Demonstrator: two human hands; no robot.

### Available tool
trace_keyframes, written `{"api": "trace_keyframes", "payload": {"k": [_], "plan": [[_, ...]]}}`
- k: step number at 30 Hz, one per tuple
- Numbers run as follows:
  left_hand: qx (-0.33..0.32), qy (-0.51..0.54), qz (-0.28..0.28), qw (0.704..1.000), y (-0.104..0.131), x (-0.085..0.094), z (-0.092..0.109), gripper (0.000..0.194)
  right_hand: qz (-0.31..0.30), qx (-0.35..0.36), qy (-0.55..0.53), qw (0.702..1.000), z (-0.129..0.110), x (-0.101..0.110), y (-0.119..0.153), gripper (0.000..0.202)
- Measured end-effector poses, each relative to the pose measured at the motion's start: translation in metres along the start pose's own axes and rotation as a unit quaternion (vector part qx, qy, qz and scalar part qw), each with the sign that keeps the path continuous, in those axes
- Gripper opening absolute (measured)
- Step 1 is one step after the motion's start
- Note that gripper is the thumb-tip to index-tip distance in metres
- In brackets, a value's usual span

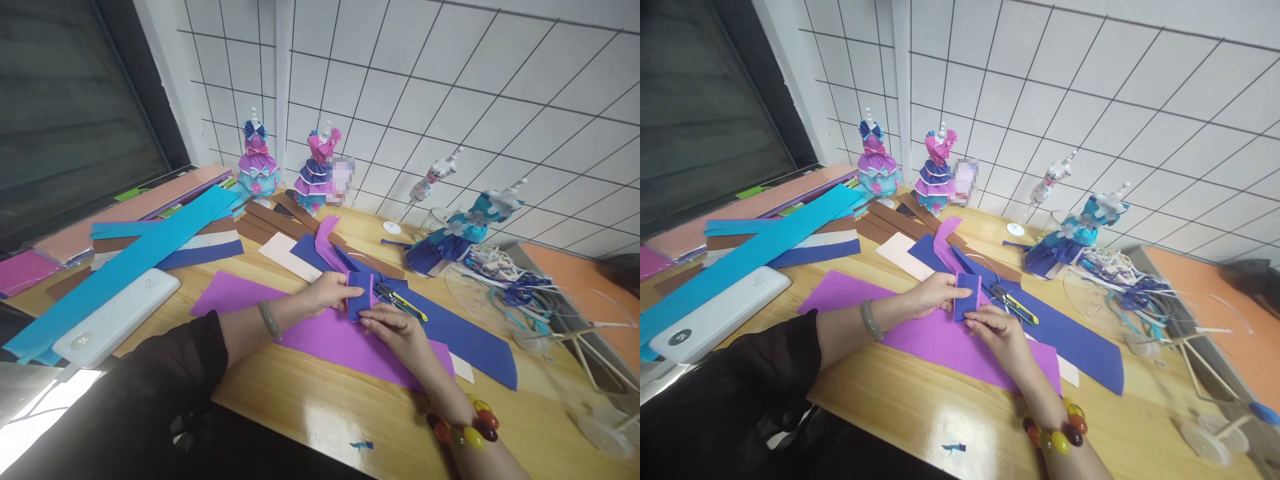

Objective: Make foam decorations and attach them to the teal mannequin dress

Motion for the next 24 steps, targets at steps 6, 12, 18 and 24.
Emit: {"api": "trace_keyframes", "payload": {"k": [6,12,18,24], "plan": [[-0.023,-0.068,-0.022,0.997,0.005,0.0,0.007,0.043,0.034,0.005,0.006,0.999,-0.002,0.004,-0.001,0.016],[-0.046,-0.065,-0.097,0.992,0.008,-0.002,0.01,0.04,0.071,0.011,-0.004,0.997,-0.001,0.009,0.0,0.013],[-0.063,-0.053,-0.091,0.992,0.005,-0.001,0.008,0.039,0.102,0.024,0.011,0.994,0.005,0.012,0.001,0.015],[-0.078,-0.054,-0.079,0.992,0.001,-0.002,0.006,0.038,0.102,0.048,0.022,0.993,0.01,0.015,0.001,0.013]]}}
Point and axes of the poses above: each hand's wrist, its own y-axis away from the middle knuckle, its own x-axis out of the back of the hand, z = x × y, the point moved 1 cm from there along -y, towards the middle knuckle, and after that the axes turned 11 degrees about -y, right-handed, at the moved point
